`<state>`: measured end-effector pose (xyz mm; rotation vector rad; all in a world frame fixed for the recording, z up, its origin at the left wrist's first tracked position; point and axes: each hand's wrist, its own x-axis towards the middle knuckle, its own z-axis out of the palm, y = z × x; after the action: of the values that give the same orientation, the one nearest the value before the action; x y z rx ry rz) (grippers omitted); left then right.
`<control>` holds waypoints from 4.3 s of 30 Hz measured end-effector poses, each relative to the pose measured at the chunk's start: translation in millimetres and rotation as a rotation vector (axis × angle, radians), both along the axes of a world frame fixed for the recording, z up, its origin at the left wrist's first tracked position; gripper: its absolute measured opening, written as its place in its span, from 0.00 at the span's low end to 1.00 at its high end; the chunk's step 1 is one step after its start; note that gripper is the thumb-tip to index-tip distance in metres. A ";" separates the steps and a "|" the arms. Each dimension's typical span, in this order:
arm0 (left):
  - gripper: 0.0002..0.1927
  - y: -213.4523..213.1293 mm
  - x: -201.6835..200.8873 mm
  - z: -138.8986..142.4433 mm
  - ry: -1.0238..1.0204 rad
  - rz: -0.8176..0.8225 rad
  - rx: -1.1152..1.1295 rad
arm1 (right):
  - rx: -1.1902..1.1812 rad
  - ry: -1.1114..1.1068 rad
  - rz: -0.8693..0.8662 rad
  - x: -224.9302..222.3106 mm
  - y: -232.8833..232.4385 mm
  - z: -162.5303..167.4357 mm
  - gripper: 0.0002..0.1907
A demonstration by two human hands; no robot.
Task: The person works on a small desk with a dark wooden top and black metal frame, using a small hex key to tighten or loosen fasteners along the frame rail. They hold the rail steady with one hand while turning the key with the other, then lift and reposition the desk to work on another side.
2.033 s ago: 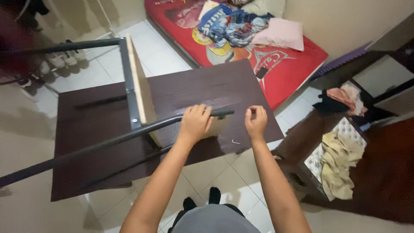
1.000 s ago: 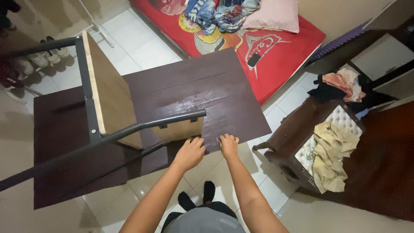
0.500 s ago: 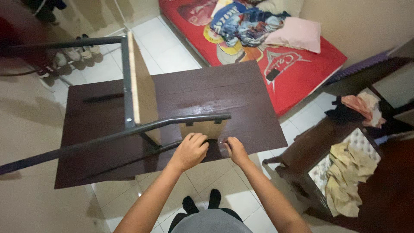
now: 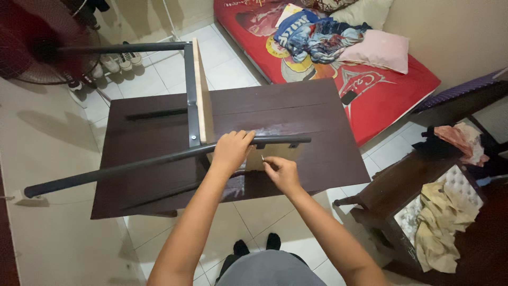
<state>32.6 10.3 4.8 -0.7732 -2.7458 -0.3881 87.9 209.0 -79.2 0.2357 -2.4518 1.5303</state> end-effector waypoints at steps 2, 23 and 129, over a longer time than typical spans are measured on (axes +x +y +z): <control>0.22 -4.6 -2.6 -6.1 0.051 -0.013 0.039 | -0.054 0.015 -0.016 -3.3 -7.8 -3.2 0.09; 0.14 -18.1 -10.0 -11.2 0.026 0.066 -0.020 | -0.093 -0.016 -0.157 -11.1 -32.7 -9.2 0.08; 0.14 -21.3 -9.6 -6.3 -0.029 0.088 -0.020 | 0.145 0.045 -0.280 -34.7 -41.5 -24.0 0.17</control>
<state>23.1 -10.9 -1.5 -0.6532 -2.8026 -0.3568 53.2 167.5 -103.2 -0.0468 -2.4395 1.2219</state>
